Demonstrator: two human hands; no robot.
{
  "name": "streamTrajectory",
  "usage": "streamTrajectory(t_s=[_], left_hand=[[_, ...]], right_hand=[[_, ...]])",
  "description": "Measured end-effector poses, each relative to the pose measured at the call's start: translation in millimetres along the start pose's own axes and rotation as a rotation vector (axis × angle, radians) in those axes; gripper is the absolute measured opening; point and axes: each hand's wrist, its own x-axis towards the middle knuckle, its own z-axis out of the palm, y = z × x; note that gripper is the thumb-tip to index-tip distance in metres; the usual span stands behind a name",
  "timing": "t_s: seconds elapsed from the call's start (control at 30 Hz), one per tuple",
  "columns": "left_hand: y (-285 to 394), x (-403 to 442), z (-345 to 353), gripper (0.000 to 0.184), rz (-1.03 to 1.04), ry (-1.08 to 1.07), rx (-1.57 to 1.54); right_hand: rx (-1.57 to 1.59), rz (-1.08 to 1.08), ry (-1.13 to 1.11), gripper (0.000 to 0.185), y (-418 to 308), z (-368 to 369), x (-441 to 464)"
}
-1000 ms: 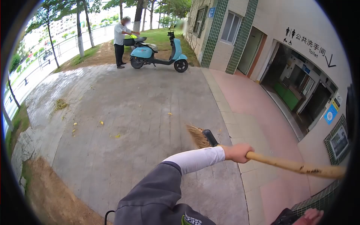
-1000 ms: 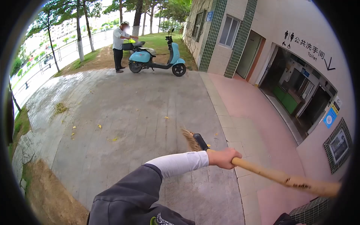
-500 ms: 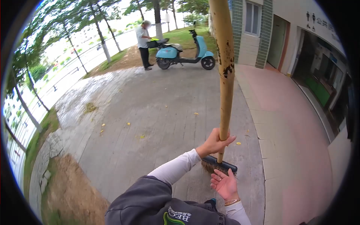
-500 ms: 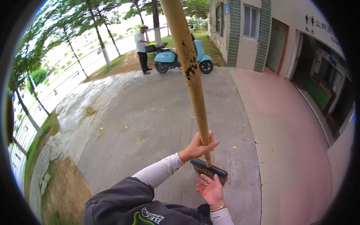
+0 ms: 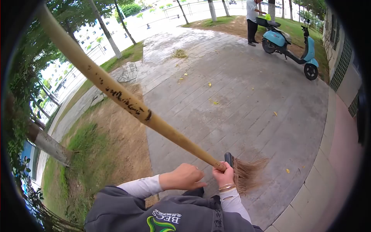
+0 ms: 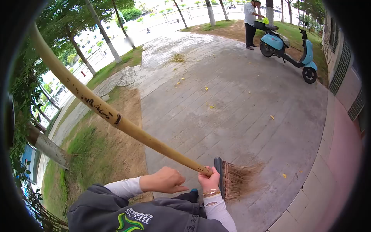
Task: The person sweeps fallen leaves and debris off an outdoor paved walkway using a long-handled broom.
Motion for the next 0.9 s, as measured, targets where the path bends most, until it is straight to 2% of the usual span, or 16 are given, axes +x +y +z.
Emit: streamTrajectory(t_s=[0.07,0.13,0.2,0.23,0.3,0.37,0.4,0.47,0.5,0.57,0.6,0.63,0.7,0.77,0.83,0.9], left_hand=[[2,-40,-6,0.032,0.302,0.643,-0.098],[0,-80,-58,0.028,0.185,1.015,0.325],[-25,-106,-87,0.025,-0.081,1.178,0.619],[-39,-117,-98,0.026,-0.233,1.152,0.772],[-69,-132,-89,0.020,-0.421,1.050,0.712],[-100,-151,-75,0.022,-0.563,0.927,0.762],[-126,-171,-60,0.024,-0.693,0.843,0.617],[-161,-198,-39,0.023,-0.726,0.725,0.362],[-176,-207,-21,0.023,-0.682,0.726,0.355],[-192,-207,7,0.021,-0.525,0.769,0.100],[-190,-196,17,0.024,-0.401,0.758,0.089],[-182,-174,23,0.031,-0.287,0.744,0.074],[-178,-147,52,0.051,-0.128,0.586,0.182],[-177,-122,79,0.061,-0.028,0.463,0.078],[-163,-100,91,0.060,0.011,0.355,0.110],[-141,-75,102,0.047,-0.194,0.164,0.085]], right_hand=[[-0.016,0.075,0.052,0.021,23,-13,18],[-0.018,0.118,0.110,0.021,47,-31,29],[-0.036,0.151,0.185,0.020,71,-34,26],[-0.031,0.125,0.224,0.020,79,-32,21],[-0.031,0.138,0.159,0.016,92,-27,12],[0.129,0.152,0.152,0.015,106,-21,6],[0.142,0.130,0.184,0.017,119,-19,1],[0.038,0.009,0.201,0.017,138,-21,-1],[0.063,-0.026,0.194,0.017,140,-26,-1],[0.015,-0.110,0.159,0.016,136,-26,-3],[0.026,-0.176,0.180,0.014,125,-24,-8],[0.032,-0.183,0.183,0.014,102,-19,-10],[0.040,-0.372,0.187,0.016,65,-36,-6],[0.054,-0.531,0.222,0.022,15,-60,-3],[0.047,-0.597,0.238,0.024,-45,-84,-15],[0.015,-0.613,0.180,0.024,-110,-111,-34]])
